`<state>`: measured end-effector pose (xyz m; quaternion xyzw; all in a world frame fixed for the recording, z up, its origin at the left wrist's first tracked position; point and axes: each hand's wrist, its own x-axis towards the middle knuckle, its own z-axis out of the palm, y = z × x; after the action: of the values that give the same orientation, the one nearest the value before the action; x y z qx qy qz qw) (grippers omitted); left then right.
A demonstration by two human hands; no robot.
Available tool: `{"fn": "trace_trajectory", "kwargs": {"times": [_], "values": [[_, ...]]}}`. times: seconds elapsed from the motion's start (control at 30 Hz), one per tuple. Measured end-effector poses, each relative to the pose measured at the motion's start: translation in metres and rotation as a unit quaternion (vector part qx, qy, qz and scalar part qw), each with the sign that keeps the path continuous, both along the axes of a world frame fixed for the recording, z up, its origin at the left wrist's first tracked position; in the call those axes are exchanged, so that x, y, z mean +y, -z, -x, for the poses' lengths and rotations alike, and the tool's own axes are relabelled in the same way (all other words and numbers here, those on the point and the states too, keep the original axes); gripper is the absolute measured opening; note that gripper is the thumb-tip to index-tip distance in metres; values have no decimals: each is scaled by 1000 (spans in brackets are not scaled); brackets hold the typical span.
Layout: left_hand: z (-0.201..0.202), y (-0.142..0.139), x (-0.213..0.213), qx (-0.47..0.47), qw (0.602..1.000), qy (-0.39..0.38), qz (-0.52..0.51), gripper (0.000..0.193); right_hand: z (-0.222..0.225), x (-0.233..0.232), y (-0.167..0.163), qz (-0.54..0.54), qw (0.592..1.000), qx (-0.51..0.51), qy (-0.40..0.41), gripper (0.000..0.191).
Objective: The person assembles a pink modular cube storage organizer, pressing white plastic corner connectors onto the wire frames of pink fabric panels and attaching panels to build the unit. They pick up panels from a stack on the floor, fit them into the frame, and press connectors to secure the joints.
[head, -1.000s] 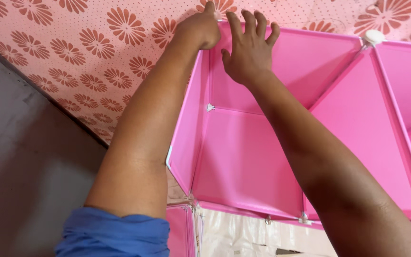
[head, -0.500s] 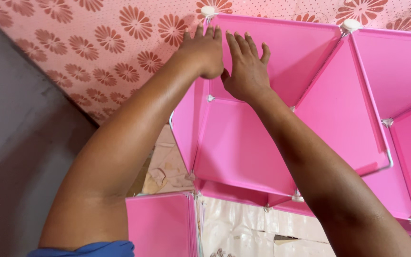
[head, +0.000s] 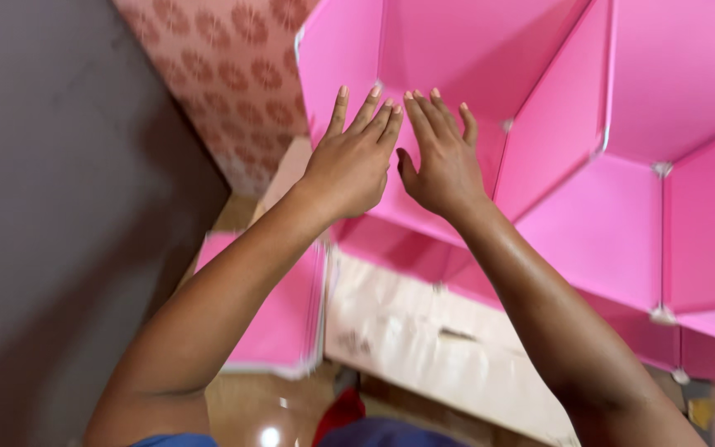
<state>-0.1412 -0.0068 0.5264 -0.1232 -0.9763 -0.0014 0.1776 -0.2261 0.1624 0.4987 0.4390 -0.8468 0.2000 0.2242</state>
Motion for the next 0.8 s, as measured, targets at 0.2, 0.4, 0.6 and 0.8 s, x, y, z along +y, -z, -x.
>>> {"fn": "trace_trajectory", "kwargs": {"times": [0.2,0.4,0.6,0.8], "values": [[-103,79,64,-69,990,-45,-115,73,-81,74,81,-18,998,-59,-31,73],[-190,168,117,-159,956,-123,-213,77,-144,132,171,-59,989,-138,-21,73],[-251,241,144,-202,925,-177,-270,80,-195,164,238,-110,972,-209,-4,72],[-286,287,147,-233,910,-209,-272,82,-228,165,274,-131,953,-272,1,75]]}}
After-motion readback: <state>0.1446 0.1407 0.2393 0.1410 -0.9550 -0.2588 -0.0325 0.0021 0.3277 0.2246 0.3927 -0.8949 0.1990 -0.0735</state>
